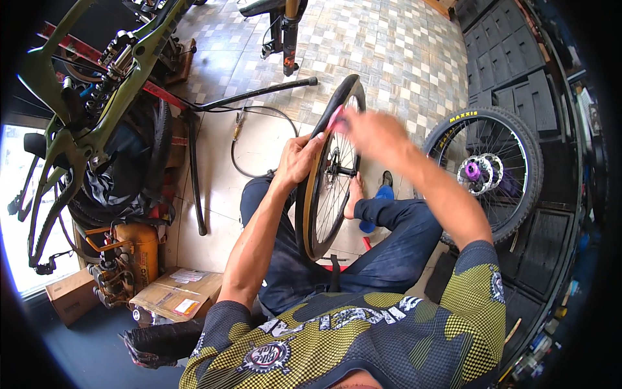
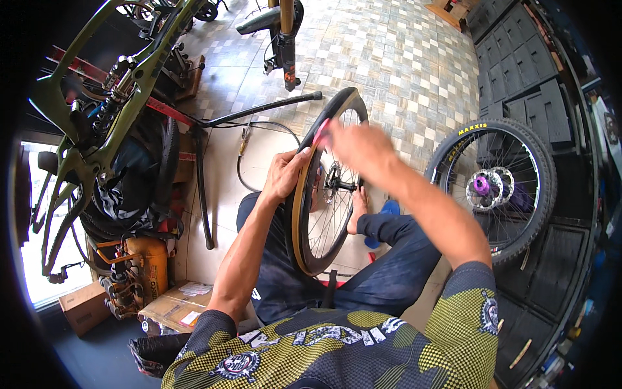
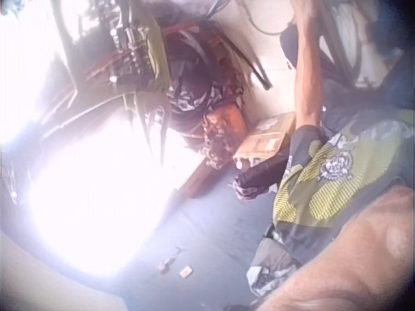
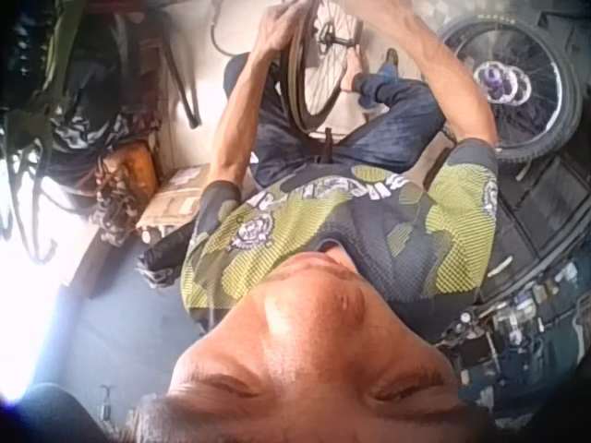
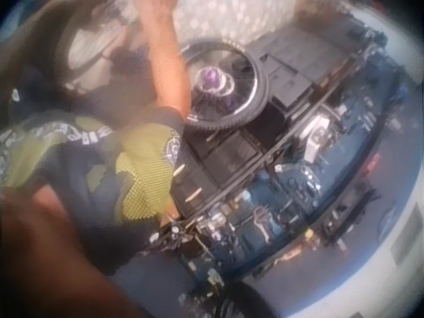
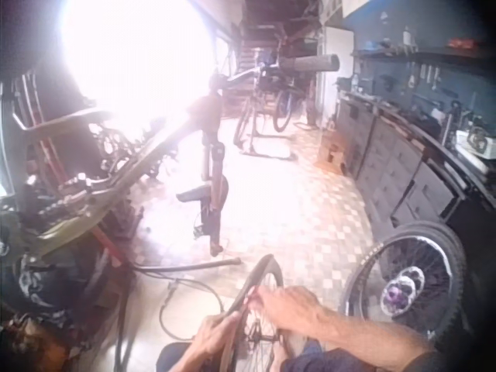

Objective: The person installs a bicycle tire onto a wheel rim. They use a pink tire lever to pry the tire bead over the rim edge, then work the tire around the rim by hand, repeating the lever-assisted seating process until the tire is fully mounted.

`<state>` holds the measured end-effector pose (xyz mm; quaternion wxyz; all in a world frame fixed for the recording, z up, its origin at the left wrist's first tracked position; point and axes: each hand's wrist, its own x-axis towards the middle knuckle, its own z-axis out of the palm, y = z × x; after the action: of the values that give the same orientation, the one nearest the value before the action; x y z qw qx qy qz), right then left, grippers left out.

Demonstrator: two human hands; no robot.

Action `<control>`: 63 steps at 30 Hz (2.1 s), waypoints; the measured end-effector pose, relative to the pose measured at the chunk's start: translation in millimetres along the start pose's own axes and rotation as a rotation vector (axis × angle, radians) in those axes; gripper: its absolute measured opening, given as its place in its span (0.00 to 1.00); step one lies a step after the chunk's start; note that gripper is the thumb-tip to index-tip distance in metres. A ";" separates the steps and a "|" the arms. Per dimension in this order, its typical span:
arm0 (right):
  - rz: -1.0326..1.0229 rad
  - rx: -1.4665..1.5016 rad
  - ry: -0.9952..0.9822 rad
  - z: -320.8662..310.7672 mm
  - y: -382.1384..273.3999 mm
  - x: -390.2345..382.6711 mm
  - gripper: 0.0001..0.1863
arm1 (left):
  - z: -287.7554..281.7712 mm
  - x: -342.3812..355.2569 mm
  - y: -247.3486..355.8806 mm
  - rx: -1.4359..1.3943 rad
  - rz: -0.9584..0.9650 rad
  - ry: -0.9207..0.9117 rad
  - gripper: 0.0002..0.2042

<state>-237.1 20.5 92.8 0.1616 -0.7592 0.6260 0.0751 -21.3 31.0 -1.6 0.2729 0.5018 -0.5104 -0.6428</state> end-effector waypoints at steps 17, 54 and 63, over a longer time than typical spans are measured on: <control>-0.112 0.163 0.190 62.6 -47.6 -89.3 0.18 | 20.3 11.7 7.3 0.065 0.088 0.066 0.25; 0.222 0.000 0.089 18.5 4.7 -22.7 0.19 | 52.8 26.8 -14.0 0.061 0.122 0.059 0.42; 0.173 0.038 0.172 15.6 24.0 -13.4 0.21 | 46.3 33.7 11.4 0.293 0.204 -0.068 0.37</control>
<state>-261.8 34.3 78.8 0.1146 -0.7029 0.7019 0.0116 -77.6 15.8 -4.4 0.2435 0.4597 -0.6558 -0.5470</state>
